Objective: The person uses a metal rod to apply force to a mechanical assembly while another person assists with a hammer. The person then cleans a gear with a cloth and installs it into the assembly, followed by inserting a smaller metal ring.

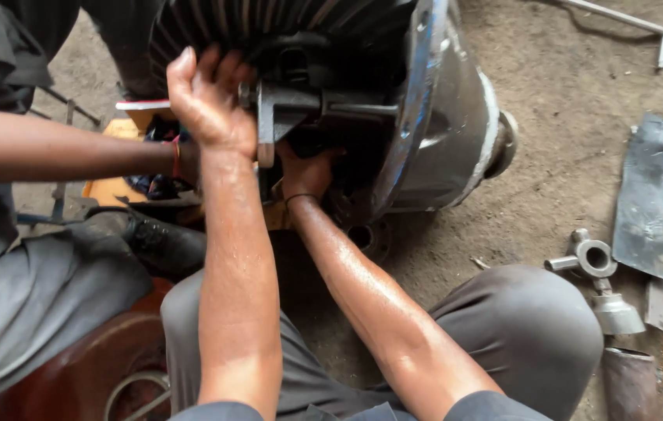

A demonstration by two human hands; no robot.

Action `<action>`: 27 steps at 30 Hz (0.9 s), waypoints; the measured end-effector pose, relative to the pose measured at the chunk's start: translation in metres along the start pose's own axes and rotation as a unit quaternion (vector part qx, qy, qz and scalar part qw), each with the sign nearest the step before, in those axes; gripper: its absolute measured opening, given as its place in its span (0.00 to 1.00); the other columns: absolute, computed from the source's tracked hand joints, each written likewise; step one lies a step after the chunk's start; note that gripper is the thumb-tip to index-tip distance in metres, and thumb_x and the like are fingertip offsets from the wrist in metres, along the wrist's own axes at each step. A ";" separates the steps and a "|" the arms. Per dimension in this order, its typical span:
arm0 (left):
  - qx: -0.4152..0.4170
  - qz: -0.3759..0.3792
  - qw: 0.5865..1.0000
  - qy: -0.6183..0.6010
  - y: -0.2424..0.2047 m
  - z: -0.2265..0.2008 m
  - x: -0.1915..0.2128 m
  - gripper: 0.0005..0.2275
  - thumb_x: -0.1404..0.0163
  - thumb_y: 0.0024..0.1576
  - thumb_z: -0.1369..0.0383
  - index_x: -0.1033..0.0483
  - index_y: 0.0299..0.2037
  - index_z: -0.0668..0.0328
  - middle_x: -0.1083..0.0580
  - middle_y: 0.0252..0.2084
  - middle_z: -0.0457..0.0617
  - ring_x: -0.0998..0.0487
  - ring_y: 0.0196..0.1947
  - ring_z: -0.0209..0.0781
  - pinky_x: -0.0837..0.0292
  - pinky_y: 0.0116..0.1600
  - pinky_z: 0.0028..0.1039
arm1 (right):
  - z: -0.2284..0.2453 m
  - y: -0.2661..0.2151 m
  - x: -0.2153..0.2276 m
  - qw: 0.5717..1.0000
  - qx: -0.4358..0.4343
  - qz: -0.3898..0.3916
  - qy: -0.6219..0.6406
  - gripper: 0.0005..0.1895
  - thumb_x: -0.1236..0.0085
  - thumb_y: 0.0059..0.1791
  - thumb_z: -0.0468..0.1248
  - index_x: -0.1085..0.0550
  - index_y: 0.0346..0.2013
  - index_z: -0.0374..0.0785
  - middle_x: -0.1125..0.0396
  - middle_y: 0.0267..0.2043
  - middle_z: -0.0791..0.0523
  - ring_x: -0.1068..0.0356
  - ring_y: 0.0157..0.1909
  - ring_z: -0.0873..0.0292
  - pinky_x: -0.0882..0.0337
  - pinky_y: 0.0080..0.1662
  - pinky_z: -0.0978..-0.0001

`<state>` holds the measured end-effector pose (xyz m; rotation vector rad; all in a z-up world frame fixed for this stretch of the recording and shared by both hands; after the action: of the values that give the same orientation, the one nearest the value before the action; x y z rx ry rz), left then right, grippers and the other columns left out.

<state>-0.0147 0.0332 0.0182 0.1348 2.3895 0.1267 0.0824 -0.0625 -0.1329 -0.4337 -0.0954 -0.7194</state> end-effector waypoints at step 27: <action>0.020 0.037 0.998 -0.043 -0.003 -0.014 -0.015 0.25 0.54 0.57 0.43 0.21 0.34 0.61 0.40 0.17 0.38 0.45 0.16 0.30 0.50 0.28 0.25 | -0.008 0.008 -0.002 0.996 0.035 -0.037 -0.070 0.72 0.33 0.37 0.63 0.62 0.73 0.19 0.27 0.54 0.41 0.25 0.55 0.46 0.27 0.55 0.64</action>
<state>-0.0136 0.0279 0.0385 0.2428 2.3028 0.1060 0.0852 -0.0596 -0.1436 -0.4147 -0.2690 -0.7549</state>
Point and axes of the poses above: each hand's wrist, its own y-axis towards the middle knuckle, its own x-axis out of the back of the hand, z = x × y, the point moved 4 cm from there along y, towards the middle knuckle
